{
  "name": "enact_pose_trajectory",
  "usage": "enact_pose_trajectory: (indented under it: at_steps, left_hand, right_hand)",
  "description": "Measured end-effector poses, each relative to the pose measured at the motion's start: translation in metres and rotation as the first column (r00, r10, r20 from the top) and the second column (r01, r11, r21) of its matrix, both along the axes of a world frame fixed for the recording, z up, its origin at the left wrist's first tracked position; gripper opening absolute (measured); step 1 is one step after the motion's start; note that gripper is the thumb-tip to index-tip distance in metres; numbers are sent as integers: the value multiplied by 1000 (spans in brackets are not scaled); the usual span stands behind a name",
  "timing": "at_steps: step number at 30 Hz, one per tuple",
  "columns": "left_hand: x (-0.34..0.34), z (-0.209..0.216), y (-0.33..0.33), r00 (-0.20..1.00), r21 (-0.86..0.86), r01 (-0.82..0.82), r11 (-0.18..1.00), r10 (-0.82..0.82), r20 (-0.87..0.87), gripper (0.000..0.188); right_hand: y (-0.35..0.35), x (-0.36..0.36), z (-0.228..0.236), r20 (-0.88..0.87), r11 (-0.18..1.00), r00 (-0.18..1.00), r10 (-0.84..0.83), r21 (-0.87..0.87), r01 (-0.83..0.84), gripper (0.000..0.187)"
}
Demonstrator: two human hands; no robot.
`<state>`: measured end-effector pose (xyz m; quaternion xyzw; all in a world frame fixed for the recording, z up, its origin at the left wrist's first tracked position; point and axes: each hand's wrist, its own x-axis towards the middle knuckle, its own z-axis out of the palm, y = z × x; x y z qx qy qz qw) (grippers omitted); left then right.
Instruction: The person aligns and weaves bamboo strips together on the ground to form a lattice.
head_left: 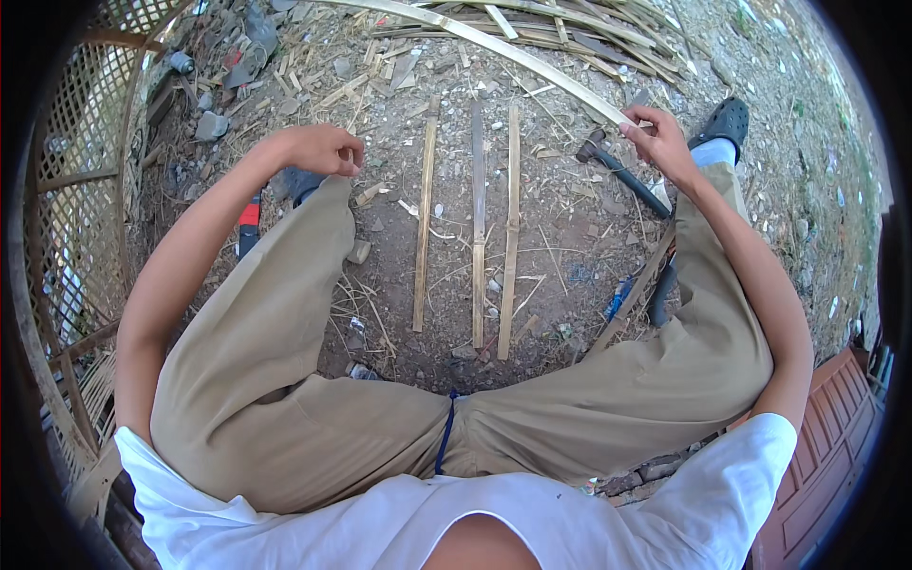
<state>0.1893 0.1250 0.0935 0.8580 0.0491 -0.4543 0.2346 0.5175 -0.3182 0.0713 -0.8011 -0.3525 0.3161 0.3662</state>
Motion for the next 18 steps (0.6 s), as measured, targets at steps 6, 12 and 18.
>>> enact_pose_trajectory:
  at_steps: [6, 12, 18]
  left_hand:
    - [-137, 36, 10, 893, -308, -425, 851, 450, 11, 48]
    - [-278, -19, -90, 135, -409, -895, 179, 982, 135, 41]
    - [-310, -95, -218, -252, -446, -819, -360, 925, -283, 33]
  right_hand:
    - [-1, -15, 20, 198, 999, 980, -21, -20, 25, 23]
    - [21, 15, -6, 420, 989, 899, 126, -124, -81, 28]
    - [28, 44, -67, 534, 951, 814, 228, -301, -69, 39]
